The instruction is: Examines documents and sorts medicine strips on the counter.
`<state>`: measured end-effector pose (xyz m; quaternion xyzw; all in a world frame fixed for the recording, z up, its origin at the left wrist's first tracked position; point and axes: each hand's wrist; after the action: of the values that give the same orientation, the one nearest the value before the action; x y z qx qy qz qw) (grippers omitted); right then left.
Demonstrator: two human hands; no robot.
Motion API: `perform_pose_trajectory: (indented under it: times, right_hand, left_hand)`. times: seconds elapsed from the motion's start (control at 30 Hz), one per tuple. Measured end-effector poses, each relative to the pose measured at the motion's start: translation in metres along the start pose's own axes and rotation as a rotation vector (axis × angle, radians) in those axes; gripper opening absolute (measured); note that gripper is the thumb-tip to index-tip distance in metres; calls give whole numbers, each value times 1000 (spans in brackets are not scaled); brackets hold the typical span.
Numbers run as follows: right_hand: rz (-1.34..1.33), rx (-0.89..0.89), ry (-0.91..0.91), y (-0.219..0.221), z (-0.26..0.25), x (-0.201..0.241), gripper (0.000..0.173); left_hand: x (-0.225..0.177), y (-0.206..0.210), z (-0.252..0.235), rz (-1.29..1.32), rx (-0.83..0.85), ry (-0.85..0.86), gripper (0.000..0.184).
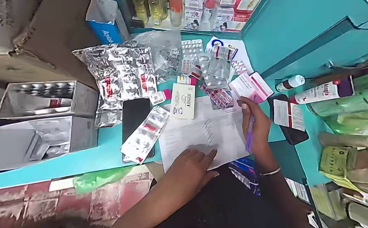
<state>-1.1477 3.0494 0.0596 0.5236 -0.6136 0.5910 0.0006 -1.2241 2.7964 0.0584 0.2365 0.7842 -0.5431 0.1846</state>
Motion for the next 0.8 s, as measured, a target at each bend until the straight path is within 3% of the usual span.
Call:
perform_pose_trajectory:
  times: [0.13,0.23,0.33,0.43,0.6,0.8]
  right_hand:
    - [127,199,-68,8,-15,17,56]
    - [200,324,-117,13,-21,24,65]
    - [206,337,-105,17,-26,25,66]
    - [204,330,-63,16,-25,26,70]
    - [210,321,-10,20,-24,29,82]
    - [156,321,67,19,-26,33,81]
  left_hand:
    - [11,-12,-14,-159,-152,-24,39]
    - [27,-38,-22,-293,-207,-175,46]
    - [48,-56,-32,-334,-256,-328,75]
    - [51,-48,-45,-312,-279,-390,87]
    - [51,-46,-54,-295,-268,-467,89]
    - [67,-54,-44,-289,-319,-453,82]
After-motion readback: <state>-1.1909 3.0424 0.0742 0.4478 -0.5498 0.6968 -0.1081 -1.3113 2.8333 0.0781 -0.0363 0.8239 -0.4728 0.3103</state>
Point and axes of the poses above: each hand's wrist, its own z-axis away from the middle knuckle, its own y-axis out of the palm, x = y × z, and after that the axes turned 15 degrees about y, right-handed
